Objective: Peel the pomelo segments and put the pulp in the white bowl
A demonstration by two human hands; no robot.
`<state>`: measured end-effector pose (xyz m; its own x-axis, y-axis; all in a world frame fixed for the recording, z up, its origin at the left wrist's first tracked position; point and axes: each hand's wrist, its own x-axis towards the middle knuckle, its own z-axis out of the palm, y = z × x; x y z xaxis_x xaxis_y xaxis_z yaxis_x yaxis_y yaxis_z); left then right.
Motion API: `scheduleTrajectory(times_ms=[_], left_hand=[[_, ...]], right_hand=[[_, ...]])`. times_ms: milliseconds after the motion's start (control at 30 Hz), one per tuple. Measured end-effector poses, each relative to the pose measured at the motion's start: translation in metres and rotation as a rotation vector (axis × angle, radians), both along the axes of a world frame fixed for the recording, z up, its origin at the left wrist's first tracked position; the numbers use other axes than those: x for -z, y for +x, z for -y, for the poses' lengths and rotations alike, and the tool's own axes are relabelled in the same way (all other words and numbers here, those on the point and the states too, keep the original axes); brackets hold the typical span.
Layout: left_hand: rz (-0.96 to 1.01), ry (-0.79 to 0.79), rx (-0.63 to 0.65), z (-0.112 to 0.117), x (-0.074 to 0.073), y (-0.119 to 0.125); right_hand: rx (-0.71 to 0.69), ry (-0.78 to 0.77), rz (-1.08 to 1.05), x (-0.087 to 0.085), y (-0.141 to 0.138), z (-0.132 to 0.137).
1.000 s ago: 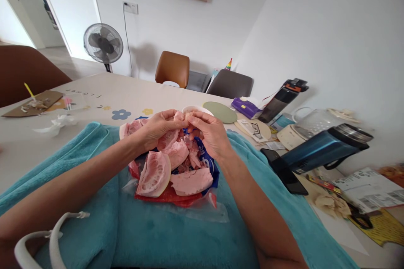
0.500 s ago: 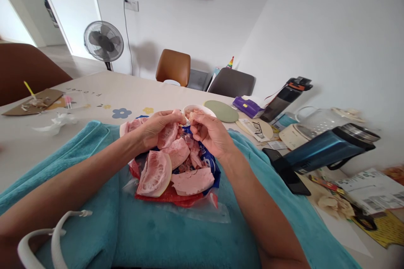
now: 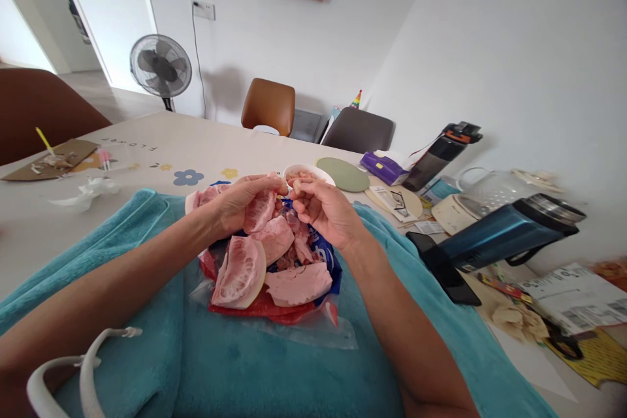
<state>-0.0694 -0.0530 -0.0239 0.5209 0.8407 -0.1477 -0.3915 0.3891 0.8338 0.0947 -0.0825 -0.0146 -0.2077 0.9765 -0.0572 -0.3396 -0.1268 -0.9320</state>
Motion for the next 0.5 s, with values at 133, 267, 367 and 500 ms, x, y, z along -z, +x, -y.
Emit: scheduleTrajectory(times_ms=[133,267,367,500], left_hand=[[-0.026,0.019,-0.02,-0.001,0.001,-0.001],[-0.068,0.021,-0.016,-0.004,0.005,-0.002],[-0.055,0.007,-0.022,-0.006,0.008,-0.002],[-0.057,0.001,-0.014,-0.006,0.007,-0.002]], right_hand=[[0.018,0.021,0.004,-0.004,0.004,0.003],[0.17,0.141,0.065,-0.018,0.019,0.003],[0.364,0.203,0.155,-0.027,0.037,-0.014],[0.45,0.22,0.375,-0.022,0.061,-0.058]])
